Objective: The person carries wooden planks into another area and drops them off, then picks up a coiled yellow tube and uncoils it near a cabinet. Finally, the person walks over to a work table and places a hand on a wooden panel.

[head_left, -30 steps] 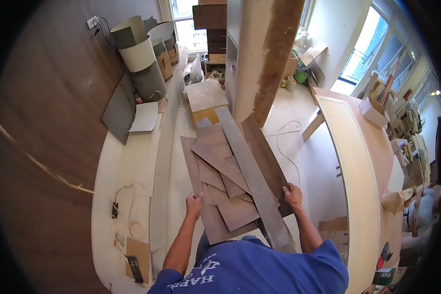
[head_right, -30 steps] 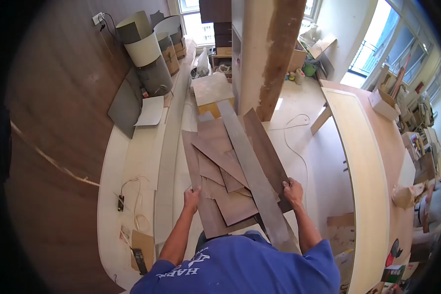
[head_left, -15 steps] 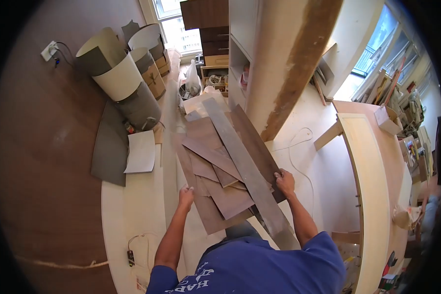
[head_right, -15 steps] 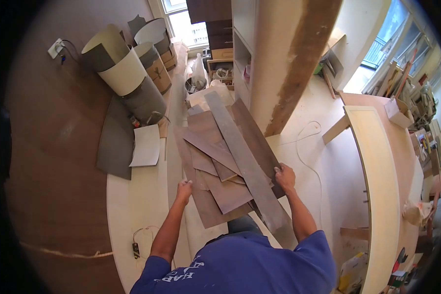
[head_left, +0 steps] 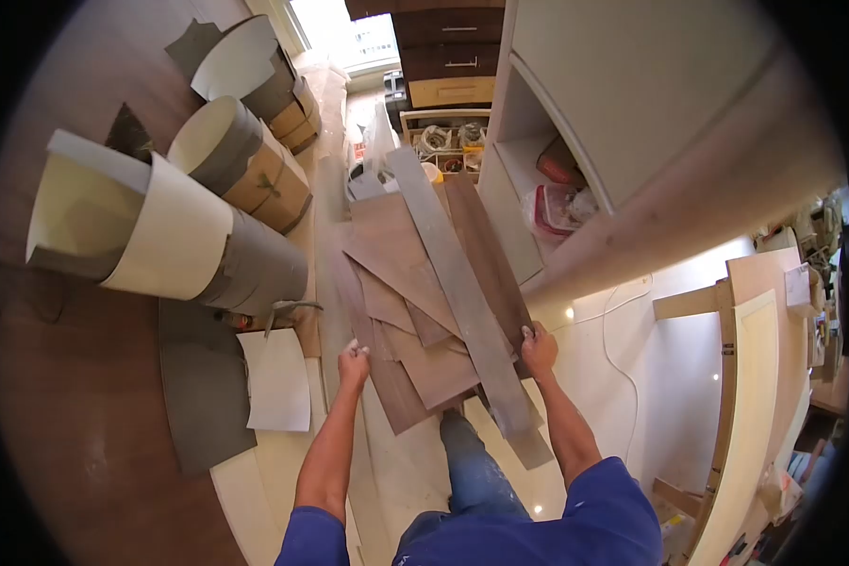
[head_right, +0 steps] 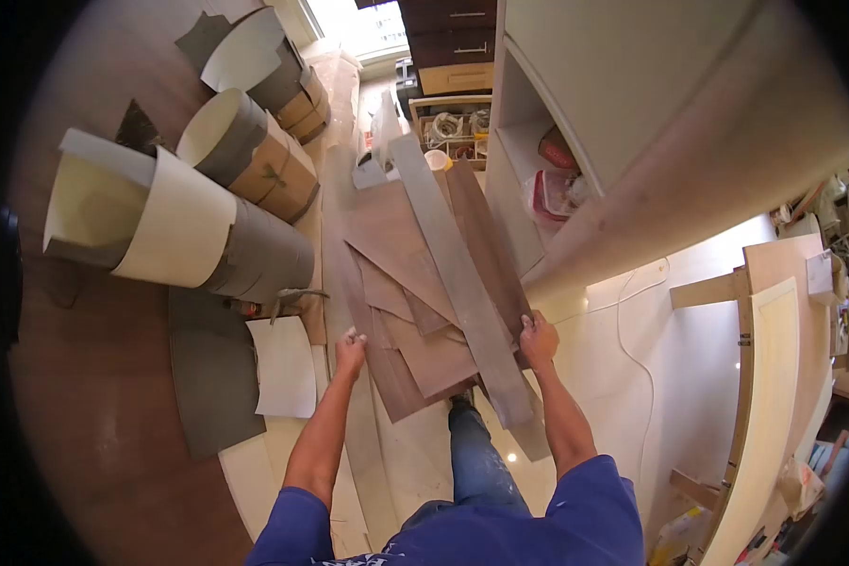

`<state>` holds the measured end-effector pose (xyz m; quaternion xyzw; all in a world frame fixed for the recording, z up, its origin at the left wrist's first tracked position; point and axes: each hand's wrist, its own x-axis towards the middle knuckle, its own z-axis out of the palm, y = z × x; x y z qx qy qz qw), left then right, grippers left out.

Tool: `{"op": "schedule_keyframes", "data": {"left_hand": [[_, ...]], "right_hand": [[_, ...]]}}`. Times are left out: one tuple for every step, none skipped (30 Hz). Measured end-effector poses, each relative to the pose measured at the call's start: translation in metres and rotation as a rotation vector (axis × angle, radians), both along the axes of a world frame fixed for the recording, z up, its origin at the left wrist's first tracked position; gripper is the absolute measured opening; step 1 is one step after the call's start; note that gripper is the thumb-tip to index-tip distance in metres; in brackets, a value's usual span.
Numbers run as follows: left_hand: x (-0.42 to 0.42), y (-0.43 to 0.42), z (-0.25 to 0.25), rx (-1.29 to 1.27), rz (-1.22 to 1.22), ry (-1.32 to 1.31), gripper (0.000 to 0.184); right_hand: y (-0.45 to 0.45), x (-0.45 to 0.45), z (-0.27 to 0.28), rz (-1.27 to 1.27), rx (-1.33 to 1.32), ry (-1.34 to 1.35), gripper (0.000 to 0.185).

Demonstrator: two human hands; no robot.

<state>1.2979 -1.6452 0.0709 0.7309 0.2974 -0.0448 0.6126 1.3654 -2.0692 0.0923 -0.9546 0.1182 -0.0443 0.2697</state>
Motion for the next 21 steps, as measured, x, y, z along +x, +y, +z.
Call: {"op": "schedule_keyframes", "data": {"left_hand": [[0.020, 0.013, -0.010, -0.004, -0.018, 0.006, 0.037], [0.040, 0.022, -0.022, -0.013, 0.021, 0.018, 0.039], [0.058, 0.039, -0.061, -0.042, 0.060, 0.005, 0.042], [0.076, 0.046, -0.071, -0.049, 0.096, 0.008, 0.044], [0.090, 0.052, -0.080, -0.030, 0.060, 0.003, 0.050], [0.102, 0.056, -0.079, -0.013, 0.026, 0.003, 0.056], [0.115, 0.060, -0.077, 0.008, -0.006, -0.002, 0.063], [0.130, 0.063, -0.074, 0.062, -0.059, 0.082, 0.071], [0.139, 0.063, -0.070, 0.115, -0.117, 0.175, 0.078], [0.126, 0.060, -0.071, 0.165, -0.184, 0.287, 0.086], [0.098, 0.058, -0.075, 0.320, -0.384, 0.434, 0.093], [0.076, 0.057, -0.083, 0.481, -0.581, 0.549, 0.100], [0.059, 0.056, -0.094, 0.654, -0.780, 0.647, 0.107], [0.021, 0.063, -0.139, 0.510, -1.091, 0.708, 0.110], [-0.030, 0.053, -0.170, 0.381, -1.208, 0.695, 0.109], [-0.076, 0.023, -0.157, 0.290, -1.231, 0.730, 0.107], [-0.116, 0.000, -0.147, 0.205, -1.420, 0.779, 0.099], [-0.160, -0.022, -0.162, 0.158, -1.647, 0.691, 0.098], [-0.172, -0.053, -0.109, 0.203, -1.625, 0.724, 0.088], [-0.178, -0.069, -0.058, -0.137, -1.587, 0.349, 0.080], [-0.171, -0.087, -0.023, -0.225, -1.578, 0.213, 0.080]], "right_hand": [[0.010, 0.020, -0.003, -0.011, 0.010, 0.011, 0.023], [0.018, 0.039, -0.006, -0.027, 0.005, 0.026, 0.024], [0.035, 0.054, -0.014, -0.044, -0.020, 0.016, 0.025], [0.042, 0.067, -0.022, -0.063, -0.022, 0.021, 0.027], [0.047, 0.079, -0.028, -0.047, -0.031, 0.006, 0.030], [0.046, 0.092, -0.042, -0.029, -0.042, -0.006, 0.034], [0.050, 0.106, -0.054, -0.009, -0.050, -0.021, 0.038], [0.053, 0.125, -0.067, -0.043, -0.085, 0.039, 0.042], [0.055, 0.144, -0.077, -0.079, -0.121, 0.108, 0.047], [0.053, 0.143, -0.088, -0.121, -0.161, 0.198, 0.051], [0.053, 0.139, -0.103, -0.091, -0.248, 0.209, 0.061], [0.057, 0.143, -0.114, -0.060, -0.331, 0.192, 0.071], [0.074, 0.140, -0.120, 0.033, -0.279, 0.086, 0.069], [0.104, 0.135, -0.116, 0.120, -0.228, -0.023, 0.066], [0.148, 0.116, -0.059, 0.374, -0.207, 0.215, 0.064], [0.195, 0.097, 0.005, 0.622, -0.138, 0.454, 0.061], [0.245, 0.056, -0.008, 0.688, -0.022, 0.344, 0.063], [0.293, 0.016, -0.017, 0.763, 0.087, 0.240, 0.066], [0.329, -0.020, 0.018, 1.022, 0.162, 0.234, 0.069], [0.361, -0.051, 0.050, 1.196, 0.268, 0.290, 0.072], [0.375, -0.078, 0.081, 1.367, 0.266, 0.150, 0.068]]}}
